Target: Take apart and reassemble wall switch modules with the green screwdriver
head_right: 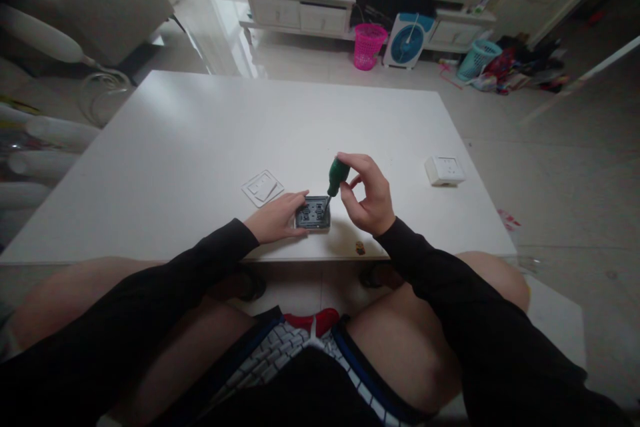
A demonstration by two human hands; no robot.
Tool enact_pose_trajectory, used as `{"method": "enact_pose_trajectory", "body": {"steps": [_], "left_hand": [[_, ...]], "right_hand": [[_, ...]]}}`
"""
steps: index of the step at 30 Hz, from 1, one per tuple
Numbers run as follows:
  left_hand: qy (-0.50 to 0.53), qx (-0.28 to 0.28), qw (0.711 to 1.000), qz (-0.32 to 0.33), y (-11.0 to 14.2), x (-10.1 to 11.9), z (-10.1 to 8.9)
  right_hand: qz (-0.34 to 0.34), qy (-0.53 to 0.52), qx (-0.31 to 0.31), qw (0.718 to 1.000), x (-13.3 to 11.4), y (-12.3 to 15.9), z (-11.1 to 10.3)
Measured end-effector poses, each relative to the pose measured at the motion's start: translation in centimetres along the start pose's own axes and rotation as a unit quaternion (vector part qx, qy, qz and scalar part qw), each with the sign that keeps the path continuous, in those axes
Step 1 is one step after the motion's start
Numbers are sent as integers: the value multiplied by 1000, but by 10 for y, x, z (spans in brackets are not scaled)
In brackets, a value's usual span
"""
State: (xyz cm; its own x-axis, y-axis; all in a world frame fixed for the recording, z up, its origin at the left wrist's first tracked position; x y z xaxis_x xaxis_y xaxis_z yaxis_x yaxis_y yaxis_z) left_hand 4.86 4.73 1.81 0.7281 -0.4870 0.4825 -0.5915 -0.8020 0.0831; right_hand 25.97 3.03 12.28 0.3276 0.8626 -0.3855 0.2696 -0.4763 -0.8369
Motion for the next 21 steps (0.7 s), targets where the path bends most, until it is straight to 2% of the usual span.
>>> {"method": "enact_pose_trajectory", "body": {"steps": [8, 14, 21], "left_hand": [[4, -2, 1000, -7, 0, -1, 0], [9, 3, 1000, 4, 0, -2, 1], [6, -9, 1000, -7, 1, 0, 0]], "right_hand": [[1, 30, 17, 999, -2, -3, -3], [41, 9, 11, 999, -1, -1, -4], [25, 32, 41, 998, -3, -4, -6]]}}
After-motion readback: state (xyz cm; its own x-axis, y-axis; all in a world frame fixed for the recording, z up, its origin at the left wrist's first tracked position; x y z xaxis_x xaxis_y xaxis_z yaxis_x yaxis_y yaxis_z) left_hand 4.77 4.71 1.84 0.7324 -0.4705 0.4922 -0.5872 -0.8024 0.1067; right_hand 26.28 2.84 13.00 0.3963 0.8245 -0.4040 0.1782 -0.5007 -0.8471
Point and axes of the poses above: each hand's wrist, its own y-axis away from the middle knuckle, its own z-axis out of the palm, x = y × z, the point moved 5 cm from there along -y, towards the middle knuckle, and after that the axes turned 11 degrees about -z, right-handed, at the moved point
